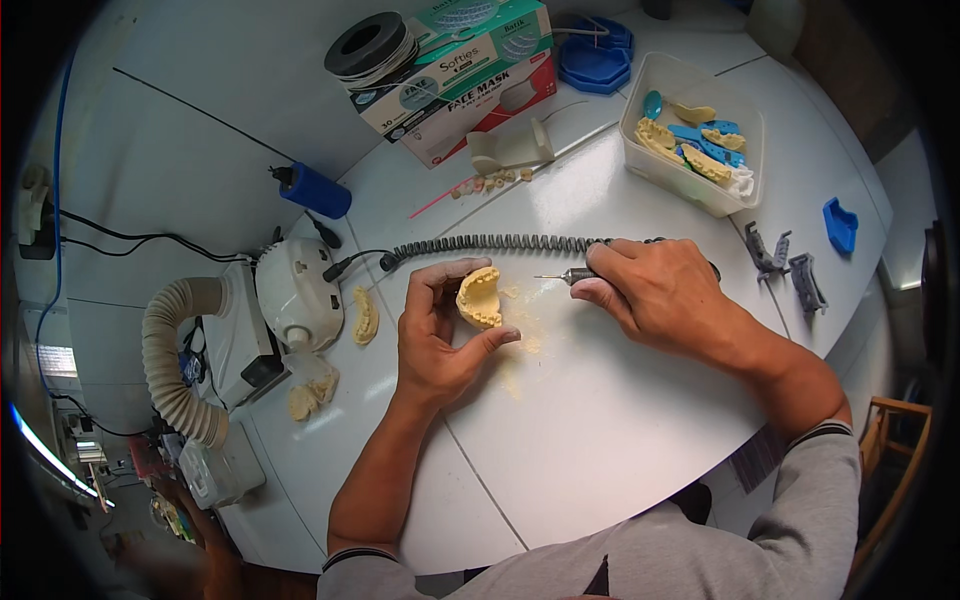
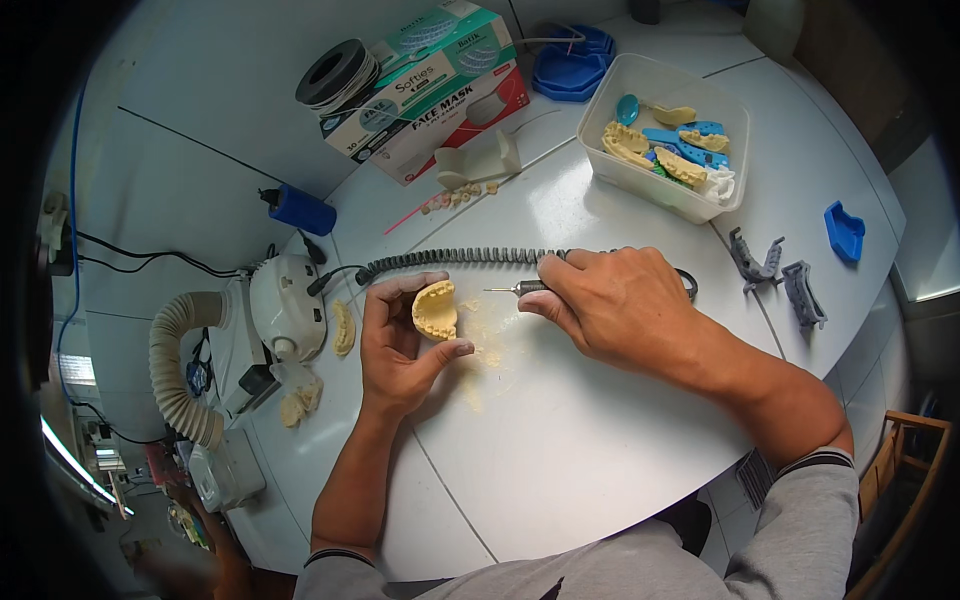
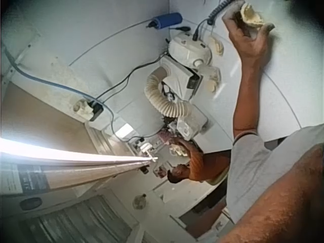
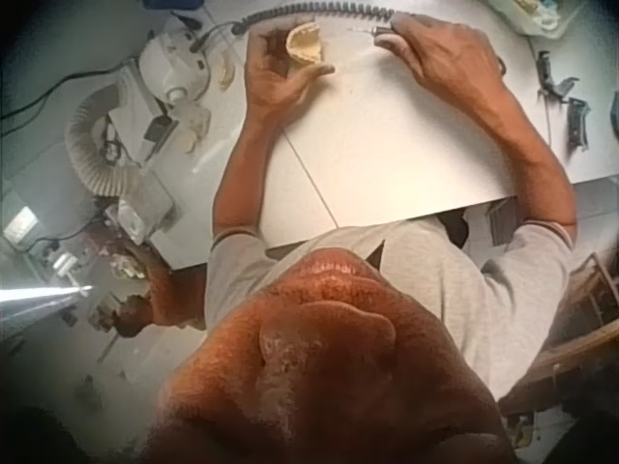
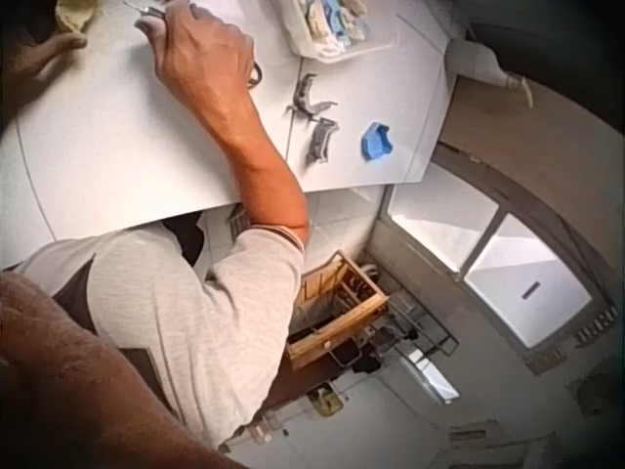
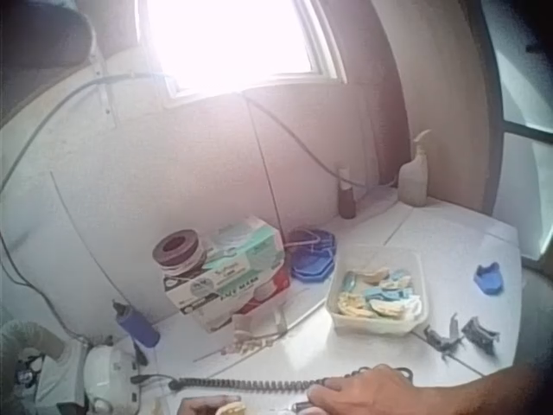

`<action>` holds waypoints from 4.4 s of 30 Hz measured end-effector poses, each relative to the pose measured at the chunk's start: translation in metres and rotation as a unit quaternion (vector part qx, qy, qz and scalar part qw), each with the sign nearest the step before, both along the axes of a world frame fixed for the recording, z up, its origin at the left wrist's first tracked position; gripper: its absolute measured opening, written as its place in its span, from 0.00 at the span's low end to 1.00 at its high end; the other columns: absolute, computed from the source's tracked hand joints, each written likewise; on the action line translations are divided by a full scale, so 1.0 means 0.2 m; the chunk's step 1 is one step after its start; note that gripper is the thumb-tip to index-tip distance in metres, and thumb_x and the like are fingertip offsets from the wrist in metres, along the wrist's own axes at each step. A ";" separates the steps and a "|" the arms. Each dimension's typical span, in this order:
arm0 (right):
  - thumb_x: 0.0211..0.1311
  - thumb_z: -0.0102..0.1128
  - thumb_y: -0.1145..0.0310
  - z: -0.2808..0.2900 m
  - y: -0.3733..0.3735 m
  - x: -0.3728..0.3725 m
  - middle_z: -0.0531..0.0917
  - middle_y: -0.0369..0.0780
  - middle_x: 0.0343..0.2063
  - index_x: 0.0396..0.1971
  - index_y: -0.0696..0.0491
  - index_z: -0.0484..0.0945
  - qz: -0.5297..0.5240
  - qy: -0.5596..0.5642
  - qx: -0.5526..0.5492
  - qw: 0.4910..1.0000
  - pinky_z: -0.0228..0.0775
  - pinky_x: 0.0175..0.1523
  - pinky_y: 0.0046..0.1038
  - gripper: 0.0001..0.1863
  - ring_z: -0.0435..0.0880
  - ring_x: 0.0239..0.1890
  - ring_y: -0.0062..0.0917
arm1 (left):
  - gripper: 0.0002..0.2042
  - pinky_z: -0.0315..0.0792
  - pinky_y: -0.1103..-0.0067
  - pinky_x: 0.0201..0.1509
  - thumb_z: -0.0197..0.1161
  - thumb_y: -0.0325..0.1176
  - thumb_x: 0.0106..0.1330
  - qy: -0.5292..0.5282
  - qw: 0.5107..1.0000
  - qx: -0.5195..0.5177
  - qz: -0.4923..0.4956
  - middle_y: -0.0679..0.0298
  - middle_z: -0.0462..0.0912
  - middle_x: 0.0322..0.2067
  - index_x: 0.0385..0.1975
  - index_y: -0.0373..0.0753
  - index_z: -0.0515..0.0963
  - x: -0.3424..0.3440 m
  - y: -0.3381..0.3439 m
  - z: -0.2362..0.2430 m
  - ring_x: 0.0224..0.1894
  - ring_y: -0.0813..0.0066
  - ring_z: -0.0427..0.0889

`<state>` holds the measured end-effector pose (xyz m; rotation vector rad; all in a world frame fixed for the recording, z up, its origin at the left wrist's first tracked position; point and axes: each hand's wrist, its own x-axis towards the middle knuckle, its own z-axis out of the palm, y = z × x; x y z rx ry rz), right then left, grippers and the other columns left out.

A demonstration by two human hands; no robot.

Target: Trimming a yellow dental plaster mold using a rotary tool.

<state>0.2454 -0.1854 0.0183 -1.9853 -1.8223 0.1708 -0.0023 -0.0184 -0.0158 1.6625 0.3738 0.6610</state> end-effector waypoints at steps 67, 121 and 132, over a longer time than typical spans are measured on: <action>0.81 0.64 0.48 0.07 -0.03 -0.14 0.81 0.38 0.24 0.38 0.50 0.82 0.060 -0.073 -0.042 0.995 0.72 0.22 0.36 0.19 0.86 0.21 0.31 | 0.37 0.84 0.74 0.60 0.93 0.31 0.50 0.053 0.977 0.198 -0.054 0.52 0.83 0.56 0.63 0.30 0.84 -0.02 0.00 0.06 0.57 0.66 0.86; 0.79 0.66 0.48 0.07 -0.03 -0.15 0.79 0.37 0.23 0.38 0.49 0.81 0.085 -0.083 -0.026 0.993 0.71 0.20 0.34 0.19 0.86 0.21 0.29 | 0.36 0.85 0.75 0.60 0.93 0.32 0.50 0.041 0.980 0.188 -0.049 0.53 0.82 0.54 0.61 0.30 0.84 -0.01 0.01 0.05 0.56 0.67 0.87; 0.80 0.66 0.48 0.07 -0.03 -0.17 0.79 0.37 0.24 0.37 0.50 0.81 0.078 -0.080 -0.034 0.993 0.70 0.20 0.35 0.19 0.86 0.21 0.29 | 0.37 0.86 0.77 0.59 0.93 0.32 0.50 0.041 0.981 0.182 -0.051 0.53 0.82 0.55 0.61 0.29 0.84 -0.02 0.01 0.05 0.56 0.69 0.86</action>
